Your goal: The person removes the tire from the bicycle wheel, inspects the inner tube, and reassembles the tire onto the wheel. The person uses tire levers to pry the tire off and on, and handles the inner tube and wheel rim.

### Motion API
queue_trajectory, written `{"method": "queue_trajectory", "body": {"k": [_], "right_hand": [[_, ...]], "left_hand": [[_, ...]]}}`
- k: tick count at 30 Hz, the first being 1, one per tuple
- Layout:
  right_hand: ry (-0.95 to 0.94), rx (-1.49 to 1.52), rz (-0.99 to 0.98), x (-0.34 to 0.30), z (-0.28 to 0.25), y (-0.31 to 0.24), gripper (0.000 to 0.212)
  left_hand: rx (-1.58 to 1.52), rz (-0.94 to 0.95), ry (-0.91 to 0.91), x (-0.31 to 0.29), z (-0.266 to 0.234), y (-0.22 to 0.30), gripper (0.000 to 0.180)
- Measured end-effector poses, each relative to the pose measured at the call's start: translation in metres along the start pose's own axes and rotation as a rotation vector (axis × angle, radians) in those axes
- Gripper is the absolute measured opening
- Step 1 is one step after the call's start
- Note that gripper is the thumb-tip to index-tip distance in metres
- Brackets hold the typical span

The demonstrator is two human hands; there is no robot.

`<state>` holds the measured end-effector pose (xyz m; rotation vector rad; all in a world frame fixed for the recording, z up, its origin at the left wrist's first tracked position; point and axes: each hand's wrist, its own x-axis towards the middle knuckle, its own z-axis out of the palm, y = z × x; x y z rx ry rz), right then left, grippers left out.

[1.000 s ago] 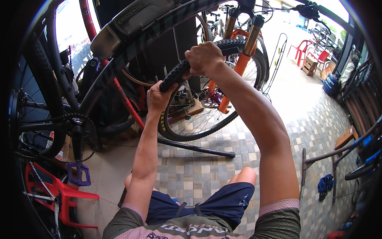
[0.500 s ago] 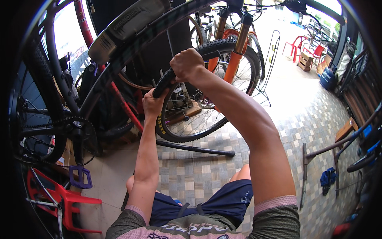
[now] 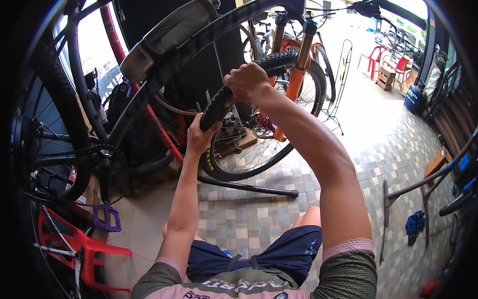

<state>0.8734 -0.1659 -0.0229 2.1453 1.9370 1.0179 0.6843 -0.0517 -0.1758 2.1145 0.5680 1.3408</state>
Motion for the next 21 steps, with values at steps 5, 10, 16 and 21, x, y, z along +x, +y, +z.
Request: {"method": "queue_trajectory", "body": {"k": [5, 10, 16, 21], "right_hand": [[-0.017, 0.017, -0.009, 0.001, -0.001, 0.001, 0.077], [-0.031, 0.014, -0.009, 0.009, -0.001, -0.008, 0.076], [-0.036, 0.022, -0.025, 0.008, 0.000, -0.011, 0.079], [-0.063, 0.137, -0.059, 0.006, -0.013, -0.020, 0.094]], "left_hand": [[-0.026, 0.088, -0.028, -0.044, -0.013, -0.047, 0.048], [-0.127, -0.091, -0.073, -0.046, -0.011, -0.086, 0.026], [-0.381, -0.161, -0.102, -0.046, -0.005, -0.104, 0.023], [-0.436, -0.150, -0.145, -0.071, -0.008, -0.127, 0.038]]}}
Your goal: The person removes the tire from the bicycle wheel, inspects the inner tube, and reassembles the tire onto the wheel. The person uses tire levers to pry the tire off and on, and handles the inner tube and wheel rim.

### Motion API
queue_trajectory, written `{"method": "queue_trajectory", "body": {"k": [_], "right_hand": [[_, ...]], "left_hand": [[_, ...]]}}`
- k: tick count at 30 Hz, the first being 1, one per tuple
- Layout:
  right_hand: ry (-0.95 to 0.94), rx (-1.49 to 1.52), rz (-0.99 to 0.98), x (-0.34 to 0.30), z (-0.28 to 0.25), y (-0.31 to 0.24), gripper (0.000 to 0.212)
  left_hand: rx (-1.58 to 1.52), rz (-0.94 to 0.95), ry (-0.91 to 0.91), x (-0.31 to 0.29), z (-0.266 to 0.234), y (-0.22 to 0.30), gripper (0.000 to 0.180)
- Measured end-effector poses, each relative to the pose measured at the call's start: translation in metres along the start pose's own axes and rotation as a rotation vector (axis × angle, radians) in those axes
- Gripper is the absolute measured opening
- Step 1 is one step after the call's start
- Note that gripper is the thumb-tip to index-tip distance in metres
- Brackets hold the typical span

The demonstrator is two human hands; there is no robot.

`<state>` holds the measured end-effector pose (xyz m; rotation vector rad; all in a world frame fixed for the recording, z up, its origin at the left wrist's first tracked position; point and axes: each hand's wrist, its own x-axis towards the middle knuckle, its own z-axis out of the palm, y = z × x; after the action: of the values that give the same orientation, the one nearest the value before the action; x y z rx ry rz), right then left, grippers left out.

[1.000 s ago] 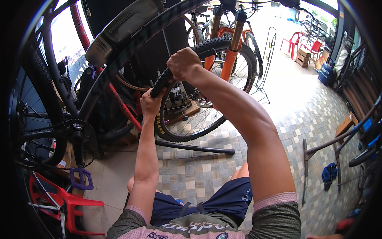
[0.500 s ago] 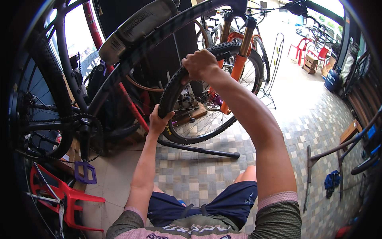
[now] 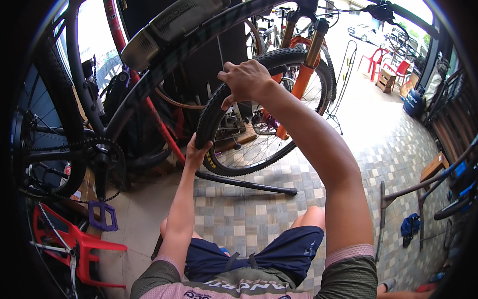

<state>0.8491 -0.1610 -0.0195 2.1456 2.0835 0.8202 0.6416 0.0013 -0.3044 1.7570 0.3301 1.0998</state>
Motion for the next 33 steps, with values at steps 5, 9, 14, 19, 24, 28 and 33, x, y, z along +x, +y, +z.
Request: {"method": "queue_trajectory", "body": {"k": [5, 9, 14, 19, 24, 28, 33], "right_hand": [[-0.119, -0.061, 0.171, -0.009, -0.020, 0.046, 0.090], [-0.060, -0.068, 0.075, -0.014, -0.005, 0.041, 0.073], [-0.111, -0.169, -0.019, 0.006, -0.006, 0.001, 0.062], [-0.120, -0.182, -0.033, 0.009, -0.003, -0.017, 0.054], [-0.120, -0.188, -0.037, 0.014, -0.002, -0.032, 0.051], [-0.142, -0.165, 0.014, 0.021, 0.013, -0.041, 0.054], [-0.133, -0.068, -0.105, 0.014, 0.000, -0.060, 0.073]], "left_hand": [[0.060, -0.182, -0.209, -0.027, -0.029, -0.013, 0.074], [0.298, 0.141, -0.135, 0.027, 0.015, 0.087, 0.079], [0.572, 0.103, 0.047, 0.058, 0.036, 0.113, 0.060], [0.438, 0.116, 0.150, 0.054, 0.034, 0.095, 0.037], [0.331, 0.097, 0.173, 0.050, 0.033, 0.082, 0.029], [0.336, 0.057, 0.170, 0.048, 0.031, 0.063, 0.035], [0.247, 0.035, 0.127, 0.012, 0.008, 0.022, 0.047]]}}
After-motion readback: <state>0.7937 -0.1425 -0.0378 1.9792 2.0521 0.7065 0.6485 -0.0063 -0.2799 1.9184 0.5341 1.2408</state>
